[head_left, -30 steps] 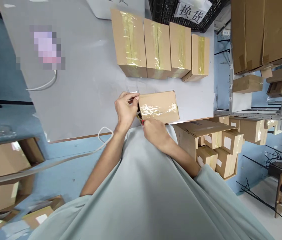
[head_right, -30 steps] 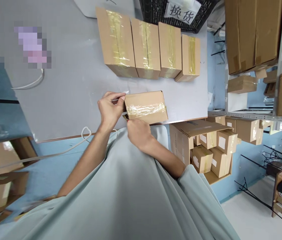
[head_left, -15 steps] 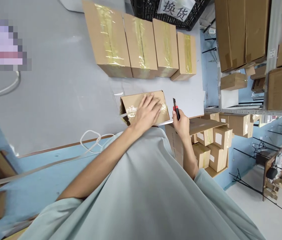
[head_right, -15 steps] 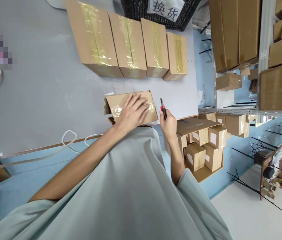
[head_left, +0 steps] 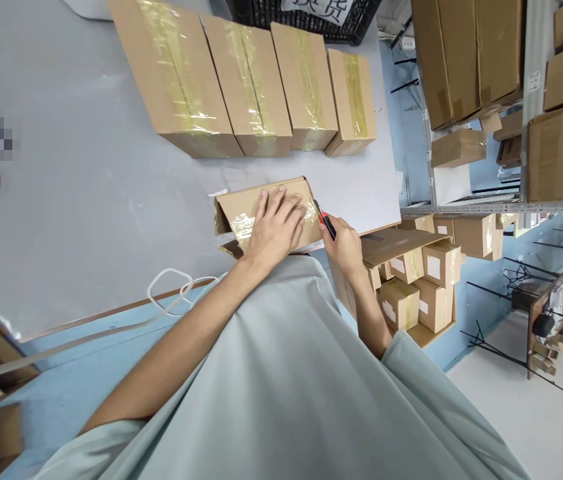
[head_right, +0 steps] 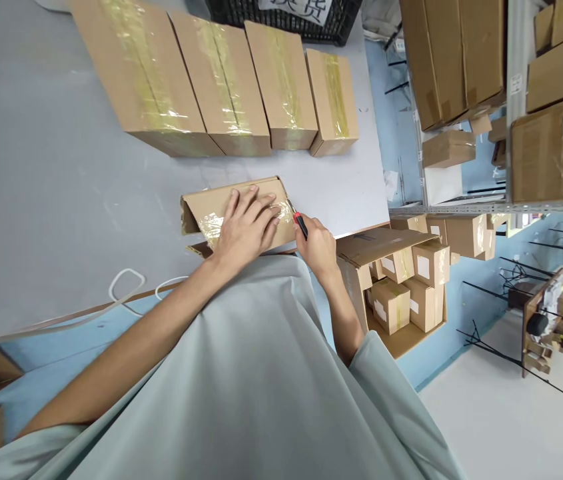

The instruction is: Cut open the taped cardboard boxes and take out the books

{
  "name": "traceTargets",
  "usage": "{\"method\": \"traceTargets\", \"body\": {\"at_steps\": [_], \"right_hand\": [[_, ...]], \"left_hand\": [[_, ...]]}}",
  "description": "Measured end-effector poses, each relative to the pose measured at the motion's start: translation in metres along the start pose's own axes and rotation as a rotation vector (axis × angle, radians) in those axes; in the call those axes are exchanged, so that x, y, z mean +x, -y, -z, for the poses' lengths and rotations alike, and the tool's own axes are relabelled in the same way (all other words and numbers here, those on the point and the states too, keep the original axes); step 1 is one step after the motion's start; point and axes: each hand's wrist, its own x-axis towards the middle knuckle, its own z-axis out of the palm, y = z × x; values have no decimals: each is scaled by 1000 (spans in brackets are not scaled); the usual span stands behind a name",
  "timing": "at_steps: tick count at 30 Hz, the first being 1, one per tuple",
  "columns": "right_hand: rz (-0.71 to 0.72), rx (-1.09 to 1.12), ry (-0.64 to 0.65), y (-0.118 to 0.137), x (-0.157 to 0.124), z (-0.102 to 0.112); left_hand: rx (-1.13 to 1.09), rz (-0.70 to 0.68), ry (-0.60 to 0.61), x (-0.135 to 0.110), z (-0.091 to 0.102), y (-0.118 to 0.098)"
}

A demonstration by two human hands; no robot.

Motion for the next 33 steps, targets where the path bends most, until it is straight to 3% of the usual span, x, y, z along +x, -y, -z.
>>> {"method": "traceTargets", "body": {"at_steps": [11, 17, 22, 28, 33], "right_hand": [[-194, -231, 101, 48, 1, 20], [-250, -275, 200, 53, -11, 33], [-249, -243, 202, 56, -5, 34], [-272, -217, 252, 42, -12, 34], [-164, -7, 144, 8, -21, 27]], "left_hand": [[11, 4, 21, -7, -6, -3], [40, -2, 34, -10, -8, -2], [124, -34, 65, -11, -7, 3], [140, -54, 39, -10, -11, 7], [104, -76, 31, -11, 1, 13]]}}
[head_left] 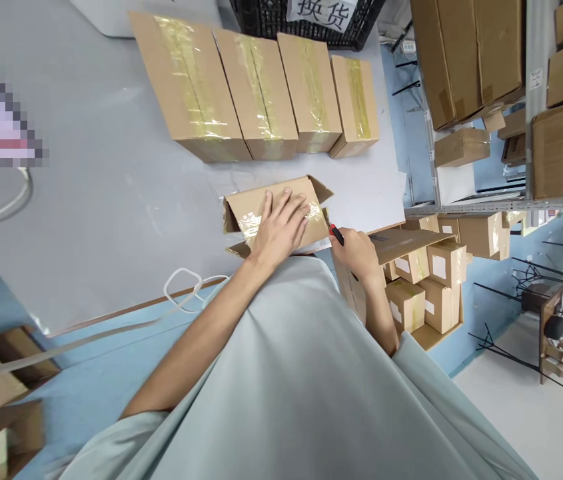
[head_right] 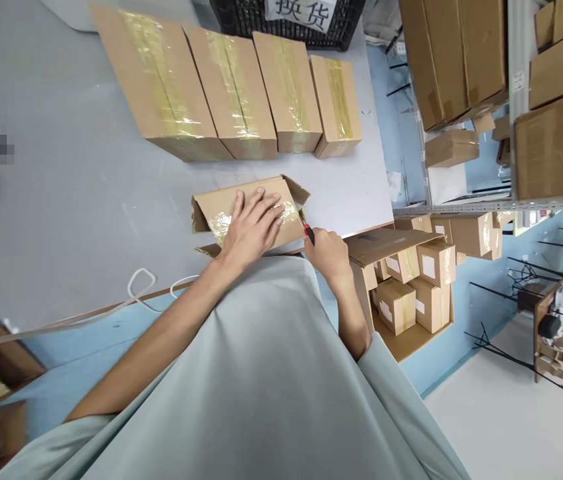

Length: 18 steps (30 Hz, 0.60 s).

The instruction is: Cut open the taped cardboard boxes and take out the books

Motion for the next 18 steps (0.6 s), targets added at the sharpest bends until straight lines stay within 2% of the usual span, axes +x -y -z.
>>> {"method": "traceTargets", "body": {"at_steps": [2, 4, 8, 11, 13, 16, 18], "right_hand": [[53, 197, -110, -20, 4, -9], [64, 410, -231, -42, 17, -24], [23, 753, -344, -78, 76, -68], [-20, 918, -320, -90, 130, -104], [-78, 997, -251, -89, 160, -124], [-156, 1086, -99, -75, 189, -149], [-114, 1120, -23, -60, 198, -163]], "left_hand": [[-13, 58, -53, -9, 11, 0], [4, 194, -153, -23, 22, -1], [65, 490, -297, -55, 34, 0], [58, 619, -334, -75, 37, 17], [29, 695, -351, -90, 41, 35], [-33, 813, -380, -113, 53, 65], [-103, 877, -413, -128, 61, 83]]}}
